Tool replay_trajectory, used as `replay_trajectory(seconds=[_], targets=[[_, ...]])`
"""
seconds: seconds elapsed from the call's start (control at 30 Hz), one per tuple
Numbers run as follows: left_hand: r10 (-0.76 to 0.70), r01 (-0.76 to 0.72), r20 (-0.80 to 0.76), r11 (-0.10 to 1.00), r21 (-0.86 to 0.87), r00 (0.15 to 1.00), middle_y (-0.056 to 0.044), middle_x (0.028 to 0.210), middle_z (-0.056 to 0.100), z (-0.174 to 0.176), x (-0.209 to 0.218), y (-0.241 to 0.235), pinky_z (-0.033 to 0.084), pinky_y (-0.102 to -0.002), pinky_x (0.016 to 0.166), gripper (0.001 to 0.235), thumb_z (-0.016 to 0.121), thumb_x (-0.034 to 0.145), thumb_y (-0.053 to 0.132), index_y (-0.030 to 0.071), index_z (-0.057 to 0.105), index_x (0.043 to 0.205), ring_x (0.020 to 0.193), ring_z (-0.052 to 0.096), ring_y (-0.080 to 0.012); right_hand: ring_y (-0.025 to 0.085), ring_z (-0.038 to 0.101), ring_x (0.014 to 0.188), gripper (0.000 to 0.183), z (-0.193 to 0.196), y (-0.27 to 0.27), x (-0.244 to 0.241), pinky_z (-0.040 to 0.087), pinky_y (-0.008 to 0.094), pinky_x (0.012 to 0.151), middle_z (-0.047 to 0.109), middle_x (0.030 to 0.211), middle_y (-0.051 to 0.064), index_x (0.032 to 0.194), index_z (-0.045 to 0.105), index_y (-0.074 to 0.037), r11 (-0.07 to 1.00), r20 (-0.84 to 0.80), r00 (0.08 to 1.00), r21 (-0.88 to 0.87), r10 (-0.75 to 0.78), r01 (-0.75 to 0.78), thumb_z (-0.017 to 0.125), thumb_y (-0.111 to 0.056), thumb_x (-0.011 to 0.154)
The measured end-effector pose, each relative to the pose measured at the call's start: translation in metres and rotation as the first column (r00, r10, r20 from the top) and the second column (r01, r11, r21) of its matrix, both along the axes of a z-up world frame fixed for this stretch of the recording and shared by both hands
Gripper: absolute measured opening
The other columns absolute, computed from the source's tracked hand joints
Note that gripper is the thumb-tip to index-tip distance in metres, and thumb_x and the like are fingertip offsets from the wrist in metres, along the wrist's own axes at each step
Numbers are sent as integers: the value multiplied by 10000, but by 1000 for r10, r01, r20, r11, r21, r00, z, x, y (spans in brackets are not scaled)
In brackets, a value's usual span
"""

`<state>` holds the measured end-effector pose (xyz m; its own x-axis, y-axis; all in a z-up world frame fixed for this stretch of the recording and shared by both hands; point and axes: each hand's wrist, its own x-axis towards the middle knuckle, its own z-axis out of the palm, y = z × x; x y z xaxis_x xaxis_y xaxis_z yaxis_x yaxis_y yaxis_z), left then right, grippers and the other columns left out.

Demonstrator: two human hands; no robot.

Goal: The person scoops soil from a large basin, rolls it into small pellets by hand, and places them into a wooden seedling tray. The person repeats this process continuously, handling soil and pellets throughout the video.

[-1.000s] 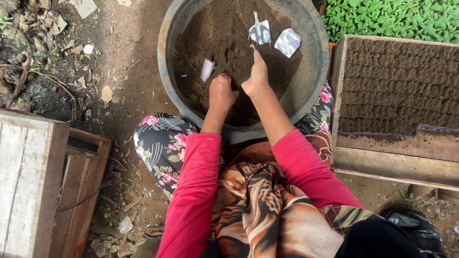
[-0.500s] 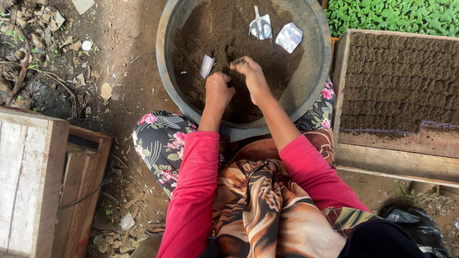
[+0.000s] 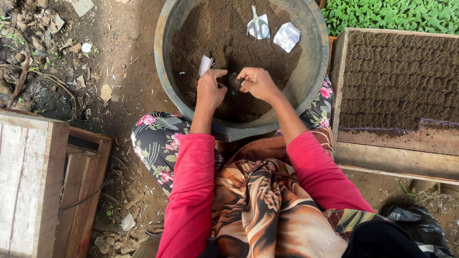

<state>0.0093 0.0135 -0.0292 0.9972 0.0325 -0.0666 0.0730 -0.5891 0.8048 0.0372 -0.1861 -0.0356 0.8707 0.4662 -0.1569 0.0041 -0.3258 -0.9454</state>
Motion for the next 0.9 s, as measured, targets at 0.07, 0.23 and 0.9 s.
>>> replay_trajectory(seconds=[0.07,0.23,0.9], targets=[[-29,25,-45,996,-89,999,-132,1026,724,-11,0,-3,594,-441,824,482,788,689,-38,75,722,1153,942,730,-304,294,717,832,152,15,-7,5,629,428,766,672,902,257,1032,638,63,998,-31,999,49,27,-26,540,108,924],[-65,31,-94,945,-324,993,-198,894,743,12,-7,-7,607,-298,664,322,748,808,-31,-37,707,1128,740,739,-214,270,694,850,174,19,-20,20,626,432,778,662,932,243,1036,622,73,994,-32,998,95,62,-59,519,118,903],[-96,38,-69,813,-581,993,-129,786,721,-20,-1,-17,591,-347,717,304,897,682,15,18,758,952,792,697,-214,298,721,841,261,36,-6,1,609,433,793,709,1031,202,1094,707,-45,984,141,986,-165,90,-66,542,73,931]])
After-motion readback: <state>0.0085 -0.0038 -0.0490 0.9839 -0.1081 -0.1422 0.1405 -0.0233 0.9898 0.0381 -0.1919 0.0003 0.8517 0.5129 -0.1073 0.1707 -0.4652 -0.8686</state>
